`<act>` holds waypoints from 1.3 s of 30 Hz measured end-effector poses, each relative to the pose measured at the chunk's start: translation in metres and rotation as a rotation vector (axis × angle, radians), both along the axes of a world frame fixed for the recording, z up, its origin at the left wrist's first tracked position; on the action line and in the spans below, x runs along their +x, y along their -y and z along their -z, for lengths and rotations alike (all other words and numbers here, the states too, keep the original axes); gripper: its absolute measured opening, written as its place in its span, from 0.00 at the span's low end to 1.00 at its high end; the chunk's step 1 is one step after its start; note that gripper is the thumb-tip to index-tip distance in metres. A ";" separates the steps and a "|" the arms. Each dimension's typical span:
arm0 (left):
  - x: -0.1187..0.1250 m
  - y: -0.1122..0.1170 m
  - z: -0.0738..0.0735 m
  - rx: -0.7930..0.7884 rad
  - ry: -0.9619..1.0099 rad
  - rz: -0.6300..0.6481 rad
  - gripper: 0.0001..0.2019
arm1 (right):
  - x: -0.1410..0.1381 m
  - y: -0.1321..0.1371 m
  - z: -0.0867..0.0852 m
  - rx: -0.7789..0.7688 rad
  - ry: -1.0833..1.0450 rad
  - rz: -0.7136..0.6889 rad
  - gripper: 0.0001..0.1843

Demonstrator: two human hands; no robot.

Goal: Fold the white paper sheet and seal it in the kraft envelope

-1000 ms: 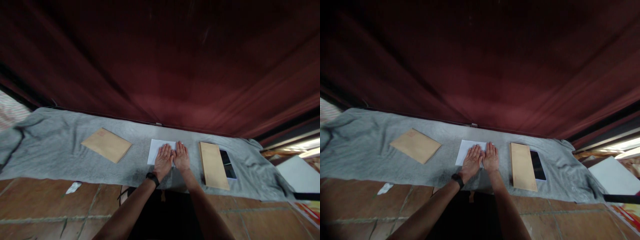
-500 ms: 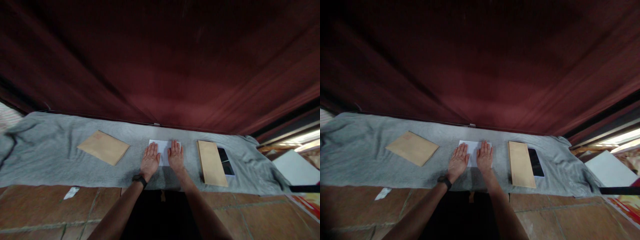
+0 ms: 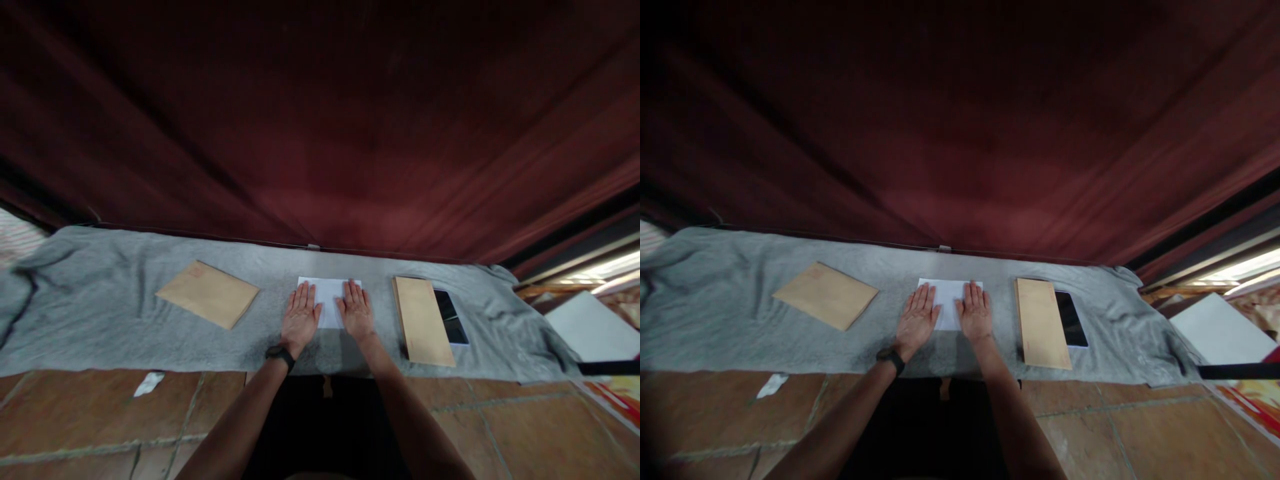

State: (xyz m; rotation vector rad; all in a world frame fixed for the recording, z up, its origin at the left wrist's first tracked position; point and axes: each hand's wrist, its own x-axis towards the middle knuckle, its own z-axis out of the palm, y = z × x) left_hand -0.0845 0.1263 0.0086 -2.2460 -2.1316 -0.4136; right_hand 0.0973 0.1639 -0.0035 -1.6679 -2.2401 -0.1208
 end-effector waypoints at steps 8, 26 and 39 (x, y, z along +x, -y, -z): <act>-0.005 0.006 -0.001 0.008 0.022 -0.060 0.32 | 0.031 0.006 0.003 -0.010 0.014 0.050 0.32; 0.023 0.044 -0.001 0.011 0.024 0.094 0.29 | 0.031 0.006 0.000 -0.059 0.041 0.080 0.33; -0.003 0.051 -0.005 0.060 0.040 0.069 0.31 | -0.012 0.013 -0.006 0.053 -0.042 0.006 0.30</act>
